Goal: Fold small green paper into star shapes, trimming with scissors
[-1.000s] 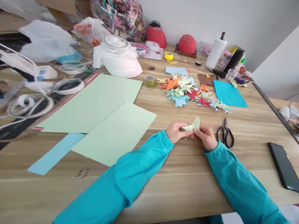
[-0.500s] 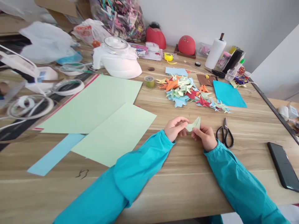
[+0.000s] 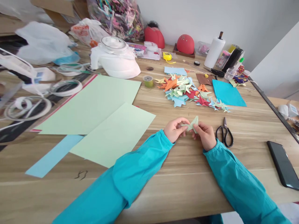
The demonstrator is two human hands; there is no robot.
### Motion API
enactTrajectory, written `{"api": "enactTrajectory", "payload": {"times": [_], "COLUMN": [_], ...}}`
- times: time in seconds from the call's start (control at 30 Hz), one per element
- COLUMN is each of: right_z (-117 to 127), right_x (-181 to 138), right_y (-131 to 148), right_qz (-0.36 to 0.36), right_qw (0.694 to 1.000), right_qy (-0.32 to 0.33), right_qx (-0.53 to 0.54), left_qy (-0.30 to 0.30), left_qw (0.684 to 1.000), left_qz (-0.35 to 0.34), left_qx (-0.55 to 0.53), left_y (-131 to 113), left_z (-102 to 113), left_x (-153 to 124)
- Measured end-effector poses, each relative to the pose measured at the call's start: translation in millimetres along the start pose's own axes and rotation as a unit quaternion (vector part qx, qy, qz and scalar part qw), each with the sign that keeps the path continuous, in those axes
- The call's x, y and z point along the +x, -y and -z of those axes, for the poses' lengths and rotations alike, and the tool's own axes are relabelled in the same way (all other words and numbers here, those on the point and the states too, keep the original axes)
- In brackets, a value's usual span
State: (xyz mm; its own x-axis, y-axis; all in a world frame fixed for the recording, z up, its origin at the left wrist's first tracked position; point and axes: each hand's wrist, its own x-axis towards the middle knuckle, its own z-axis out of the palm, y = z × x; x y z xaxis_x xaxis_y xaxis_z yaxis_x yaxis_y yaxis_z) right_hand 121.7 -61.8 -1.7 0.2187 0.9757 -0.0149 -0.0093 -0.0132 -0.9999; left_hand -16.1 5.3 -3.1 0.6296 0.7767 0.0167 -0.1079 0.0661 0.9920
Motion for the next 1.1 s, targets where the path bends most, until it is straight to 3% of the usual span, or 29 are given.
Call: {"api": "enactTrajectory", "payload": {"times": [0.4, 0.7, 0.9, 1.1], "right_z": [1.3, -0.3, 0.7, -0.2], "right_x": [1.1, 0.5, 0.0, -1.1], "right_y": [0.6, 1.3, 1.0, -0.4], "right_qz": [0.016, 0.013, 0.026, 0.033], "right_qw": [0.999, 1.0, 0.999, 0.999], "right_qy": [0.017, -0.015, -0.002, 0.027], "right_qx": [-0.034, -0.012, -0.026, -0.027], "left_qy": [0.009, 0.007, 0.005, 0.008], "left_qw": [0.999, 0.999, 0.999, 1.0], "left_qz": [-0.036, 0.036, 0.022, 0.005], "left_qx": [0.014, -0.019, 0.043, 0.027], "left_y": [0.6, -4.5, -2.4, -0.1], "left_z": [0.0, 1.0, -3.7, -2.0], "left_x": [0.0, -1.7, -2.5, -1.7]}}
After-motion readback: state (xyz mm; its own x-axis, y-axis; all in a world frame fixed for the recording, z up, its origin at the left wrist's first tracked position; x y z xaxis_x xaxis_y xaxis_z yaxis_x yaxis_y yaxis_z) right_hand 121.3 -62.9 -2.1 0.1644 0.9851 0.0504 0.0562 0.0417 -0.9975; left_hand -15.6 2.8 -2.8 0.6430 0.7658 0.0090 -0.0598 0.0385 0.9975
